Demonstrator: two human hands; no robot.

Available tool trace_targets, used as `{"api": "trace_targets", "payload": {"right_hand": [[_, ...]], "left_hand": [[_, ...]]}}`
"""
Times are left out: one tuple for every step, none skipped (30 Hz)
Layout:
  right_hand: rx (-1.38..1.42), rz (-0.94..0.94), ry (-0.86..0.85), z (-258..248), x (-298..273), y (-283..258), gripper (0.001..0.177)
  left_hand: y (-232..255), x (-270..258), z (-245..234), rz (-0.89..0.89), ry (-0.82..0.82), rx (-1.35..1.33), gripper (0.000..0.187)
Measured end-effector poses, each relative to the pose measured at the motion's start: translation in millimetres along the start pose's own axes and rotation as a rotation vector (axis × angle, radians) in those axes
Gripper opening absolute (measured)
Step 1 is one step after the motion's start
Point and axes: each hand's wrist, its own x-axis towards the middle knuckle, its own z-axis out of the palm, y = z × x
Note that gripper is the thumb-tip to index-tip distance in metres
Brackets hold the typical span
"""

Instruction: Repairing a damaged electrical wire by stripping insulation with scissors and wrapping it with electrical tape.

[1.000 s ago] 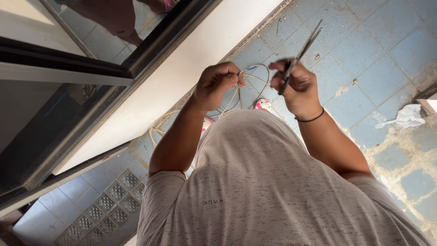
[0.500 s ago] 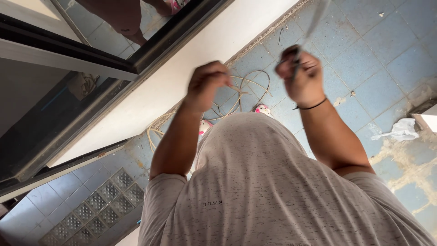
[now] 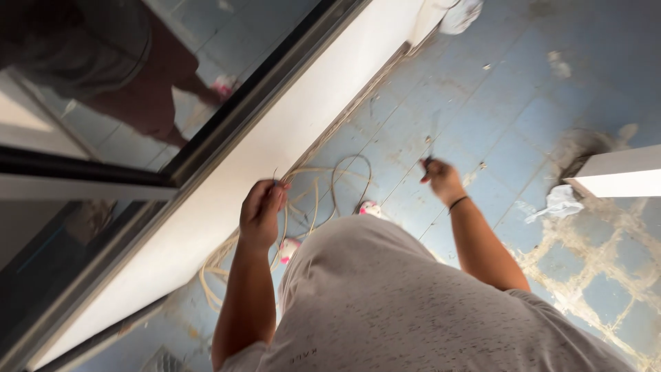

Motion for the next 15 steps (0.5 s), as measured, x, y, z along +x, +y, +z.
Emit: {"api": "trace_targets", "payload": {"right_hand": [[0.0,-0.01,0.018,7,-13,-26,0.023],[-0.036,0.073,-0.029,15,-24,-52,0.021],[-0.07,0.157,-0.075,23,-36,-78,0.025],[-0.068,0.148,-0.06,26,-40,-96,0.025],[-0.074,0.079,-0.076,30,-44,-113,0.026],[-0.082,0.013,-0.096,35,-50,-129,0.027],[-0.081,0.006,-0.085,33,-52,-149,0.027],[-0.071,-0.012,-0.1,33,-53,-168,0.026],[-0.062,-0.03,-0.115,33,-55,-187,0.026],[-0.062,-0.036,-0.107,28,-54,-200,0.026],[-0.039,-0.153,-0.181,25,-54,-213,0.03],[-0.017,-0.27,-0.258,21,-53,-227,0.036],[-0.02,-0.277,-0.253,17,-51,-239,0.036],[-0.065,-0.368,-0.205,13,-50,-252,0.029],[-0.11,-0.459,-0.157,10,-49,-265,0.022]], "left_hand": [[-3,-1,1,0.011,-0.016,-0.007,0.017],[-4,-2,2,0.003,0.007,-0.023,0.017],[-7,-2,2,-0.006,0.029,-0.039,0.018],[-9,-3,3,0.004,0.015,-0.043,0.018],[-12,-3,3,-0.008,0.031,-0.071,0.018],[-14,-5,2,-0.023,0.051,-0.097,0.018],[-17,-6,3,-0.017,0.04,-0.099,0.018],[-20,-8,2,-0.032,0.051,-0.099,0.019],[-23,-9,1,-0.046,0.062,-0.098,0.02],[-26,-10,2,-0.04,0.055,-0.101,0.02],[-29,-12,1,-0.052,0.066,-0.094,0.02],[-32,-13,1,-0.062,0.079,-0.086,0.02],[-34,-14,2,-0.055,0.074,-0.088,0.02],[-36,-16,3,-0.059,0.085,-0.09,0.021],[-38,-17,3,-0.063,0.097,-0.091,0.021]]}}
